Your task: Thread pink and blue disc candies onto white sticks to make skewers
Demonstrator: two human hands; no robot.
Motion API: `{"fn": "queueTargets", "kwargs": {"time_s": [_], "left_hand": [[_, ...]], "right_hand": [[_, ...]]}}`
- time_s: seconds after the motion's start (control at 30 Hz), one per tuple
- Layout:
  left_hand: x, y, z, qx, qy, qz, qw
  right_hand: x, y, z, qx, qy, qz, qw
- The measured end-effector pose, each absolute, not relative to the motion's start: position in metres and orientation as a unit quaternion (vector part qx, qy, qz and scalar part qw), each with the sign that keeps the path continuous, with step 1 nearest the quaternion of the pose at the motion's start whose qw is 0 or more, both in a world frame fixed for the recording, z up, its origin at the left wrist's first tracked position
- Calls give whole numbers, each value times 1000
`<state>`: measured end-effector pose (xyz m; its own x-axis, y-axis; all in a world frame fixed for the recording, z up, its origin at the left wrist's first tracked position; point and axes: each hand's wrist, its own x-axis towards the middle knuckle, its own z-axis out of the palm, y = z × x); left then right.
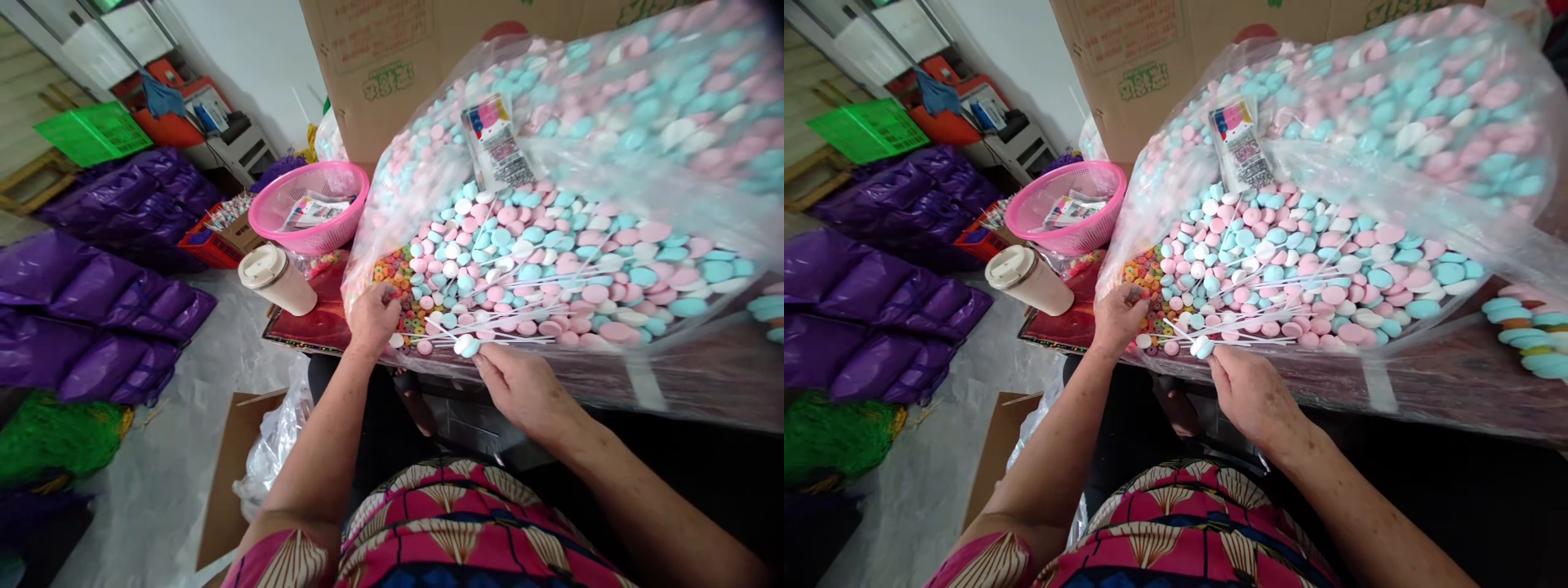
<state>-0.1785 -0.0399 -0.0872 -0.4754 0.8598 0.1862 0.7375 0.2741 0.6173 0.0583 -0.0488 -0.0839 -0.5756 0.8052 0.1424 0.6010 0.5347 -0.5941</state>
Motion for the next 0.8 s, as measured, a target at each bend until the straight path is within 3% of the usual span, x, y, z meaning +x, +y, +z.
{"fn": "queueTargets", "kwargs": {"time_s": [0.1, 0.2, 0.47, 0.57, 0.7, 0.8], "left_hand": [[-167, -48, -82, 404, 722, 501, 255], [-152, -56, -77, 305, 630, 593, 397], [-140, -69, -65, 236, 589, 584, 506], [-114, -75, -74, 373, 657, 470, 457], [-79, -77, -87, 596, 737, 211, 238], [-90, -71, -80, 631, 743, 144, 173]], "right_hand": [[54, -47, -79, -418, -850, 239, 216], [51, -48, -79, -418, -852, 229, 218], [65, -45, -79, -436, -843, 226, 219], [77, -37, -76, -476, -827, 213, 209], [90, -31, -78, -518, -811, 177, 205], [97, -31, -81, -518, -812, 178, 204]]}}
